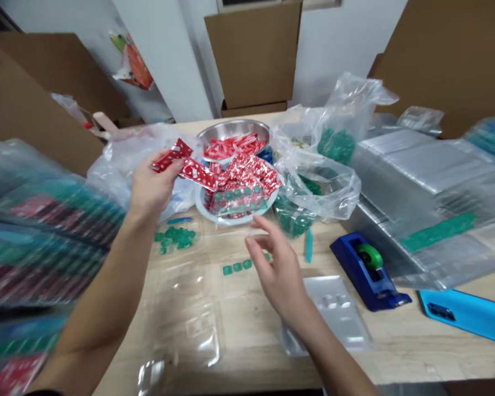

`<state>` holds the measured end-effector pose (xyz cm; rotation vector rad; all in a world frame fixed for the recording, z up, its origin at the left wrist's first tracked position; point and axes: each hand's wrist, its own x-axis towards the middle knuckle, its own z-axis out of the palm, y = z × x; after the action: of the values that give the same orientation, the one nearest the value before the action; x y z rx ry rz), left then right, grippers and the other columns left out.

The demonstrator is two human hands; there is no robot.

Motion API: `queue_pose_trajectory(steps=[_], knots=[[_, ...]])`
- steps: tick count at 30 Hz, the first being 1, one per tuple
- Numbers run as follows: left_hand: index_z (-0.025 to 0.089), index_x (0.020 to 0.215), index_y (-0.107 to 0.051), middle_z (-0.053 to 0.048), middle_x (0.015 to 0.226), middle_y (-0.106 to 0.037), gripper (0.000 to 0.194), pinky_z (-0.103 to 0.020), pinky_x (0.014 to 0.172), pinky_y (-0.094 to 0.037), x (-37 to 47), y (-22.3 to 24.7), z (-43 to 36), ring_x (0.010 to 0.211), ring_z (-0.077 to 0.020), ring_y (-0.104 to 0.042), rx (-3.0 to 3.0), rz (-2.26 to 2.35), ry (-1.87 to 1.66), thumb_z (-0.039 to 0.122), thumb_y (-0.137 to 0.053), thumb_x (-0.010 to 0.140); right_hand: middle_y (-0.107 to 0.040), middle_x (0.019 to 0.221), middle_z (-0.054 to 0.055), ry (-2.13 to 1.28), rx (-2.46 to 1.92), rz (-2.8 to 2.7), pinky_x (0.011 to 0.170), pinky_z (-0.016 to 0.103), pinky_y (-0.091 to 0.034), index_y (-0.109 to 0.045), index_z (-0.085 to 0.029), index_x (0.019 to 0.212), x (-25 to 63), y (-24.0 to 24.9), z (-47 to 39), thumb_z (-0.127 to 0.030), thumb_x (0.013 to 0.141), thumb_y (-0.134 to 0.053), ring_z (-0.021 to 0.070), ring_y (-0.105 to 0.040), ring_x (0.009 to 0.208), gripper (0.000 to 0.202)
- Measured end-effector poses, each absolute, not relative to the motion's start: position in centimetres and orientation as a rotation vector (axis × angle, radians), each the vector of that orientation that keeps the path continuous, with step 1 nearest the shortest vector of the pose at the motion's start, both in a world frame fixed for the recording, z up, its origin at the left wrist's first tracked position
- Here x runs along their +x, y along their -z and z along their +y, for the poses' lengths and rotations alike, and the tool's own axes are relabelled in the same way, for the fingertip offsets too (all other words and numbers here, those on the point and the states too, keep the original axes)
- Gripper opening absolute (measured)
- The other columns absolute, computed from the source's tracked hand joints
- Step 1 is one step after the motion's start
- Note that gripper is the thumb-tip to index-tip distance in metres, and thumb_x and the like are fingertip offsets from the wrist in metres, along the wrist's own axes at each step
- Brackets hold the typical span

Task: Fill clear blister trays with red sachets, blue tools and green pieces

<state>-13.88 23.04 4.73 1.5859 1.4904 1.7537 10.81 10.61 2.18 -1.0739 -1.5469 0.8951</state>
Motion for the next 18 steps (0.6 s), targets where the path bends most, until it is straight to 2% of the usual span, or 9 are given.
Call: queue_pose_trajectory(steps=[2, 3, 4, 6, 8, 11, 14, 16, 18], knots=[[0.02, 0.106, -0.068, -0.002, 0.098, -0.072, 0.025, -0.03, 0.085, -0.054, -13.0, -4.3, 17.9, 0.09, -0.0166, -0.068, 1.593, 1.403, -1.717, 0.028, -0.066, 0.082, -0.059, 0.131, 0.012, -1.227, -0.975, -1.381, 0.074, 0.032, -0.063, -0.044, -0.026, 0.137, 8.2, -2.0, 10.2, -0.048, 0.087, -0.061, 0.0183, -0.071, 0.095, 0.056], [0.021, 0.105, -0.068, -0.001, 0.097, -0.072, 0.025, -0.03, 0.085, -0.054, -12.5, -4.0, 15.4, 0.089, -0.0165, -0.068, 1.577, 1.409, -1.66, 0.03, -0.068, 0.082, -0.059, 0.131, 0.012, -1.361, -0.929, -1.338, 0.073, 0.032, -0.063, -0.043, -0.026, 0.136, 7.0, -1.7, 9.9, -0.051, 0.086, -0.061, 0.018, -0.071, 0.093, 0.059], [0.021, 0.103, -0.068, -0.001, 0.094, -0.071, 0.025, -0.029, 0.082, -0.054, -12.2, -3.5, 13.1, 0.085, -0.0157, -0.067, 1.539, 1.416, -1.607, 0.032, -0.069, 0.081, -0.063, 0.124, 0.011, -1.466, -0.897, -1.319, 0.071, 0.031, -0.062, -0.047, -0.024, 0.132, 6.0, -1.5, 9.6, -0.053, 0.087, -0.059, 0.0169, -0.071, 0.087, 0.055], [0.02, 0.098, -0.068, 0.0, 0.084, -0.069, 0.024, -0.027, 0.072, -0.054, -12.5, -2.2, 9.4, 0.073, -0.0136, -0.064, 1.427, 1.41, -1.508, 0.037, -0.069, 0.081, -0.071, 0.097, 0.005, -1.572, -0.881, -1.322, 0.064, 0.029, -0.06, -0.056, -0.021, 0.116, 4.8, -0.6, 8.8, -0.05, 0.09, -0.056, 0.0139, -0.069, 0.071, 0.04], [0.019, 0.088, -0.066, 0.0, 0.072, -0.064, 0.025, -0.026, 0.063, -0.051, -14.0, -0.5, 6.6, 0.064, -0.0126, -0.059, 1.289, 1.433, -1.472, 0.043, -0.062, 0.084, -0.069, 0.08, 0.001, -1.546, -0.937, -1.344, 0.062, 0.027, -0.057, -0.059, -0.02, 0.104, 4.6, 0.6, 7.6, -0.044, 0.091, -0.056, 0.0126, -0.066, 0.063, 0.028], [0.018, 0.07, -0.059, -0.002, 0.068, -0.061, 0.031, -0.027, 0.064, -0.05, -17.3, 2.2, 3.2, 0.067, -0.0142, -0.058, 1.156, 1.698, -1.409, 0.044, -0.054, 0.086, -0.07, 0.089, 0.002, -1.404, -1.077, -1.452, 0.067, 0.027, -0.055, -0.062, -0.021, 0.101, 5.6, 2.8, 5.5, -0.038, 0.09, -0.06, 0.0136, -0.067, 0.072, 0.02], [0.019, 0.077, -0.061, -0.003, 0.079, -0.067, 0.019, -0.028, 0.071, -0.05, -19.2, 4.3, 0.8, 0.076, -0.016, -0.062, 1.198, 1.931, -1.2, 0.037, -0.058, 0.082, -0.07, 0.091, 0.004, -1.331, -1.087, -1.75, 0.073, 0.028, -0.053, -0.066, -0.021, 0.096, 6.5, 4.5, 3.1, -0.031, 0.091, -0.059, 0.016, -0.066, 0.081, 0.013], [0.02, 0.087, -0.062, -0.003, 0.085, -0.07, 0.016, -0.029, 0.074, -0.05, -19.1, 5.3, 0.1, 0.078, -0.0172, -0.064, 1.282, 1.95, -1.061, 0.033, -0.058, 0.081, -0.07, 0.09, 0.004, -1.295, -1.013, -1.963, 0.075, 0.029, -0.051, -0.068, -0.021, 0.095, 6.4, 5.1, 1.7, -0.026, 0.094, -0.056, 0.0169, -0.065, 0.085, 0.012], [0.02, 0.086, -0.064, -0.003, 0.084, -0.071, 0.014, -0.031, 0.076, -0.049, -18.2, 6.0, 0.1, 0.079, -0.019, -0.064, 1.365, 1.947, -0.943, 0.033, -0.059, 0.082, -0.07, 0.092, 0.004, -1.212, -0.945, -2.13, 0.077, 0.03, -0.049, -0.067, -0.021, 0.099, 5.7, 5.5, 0.7, -0.022, 0.095, -0.054, 0.0172, -0.064, 0.086, 0.013]])
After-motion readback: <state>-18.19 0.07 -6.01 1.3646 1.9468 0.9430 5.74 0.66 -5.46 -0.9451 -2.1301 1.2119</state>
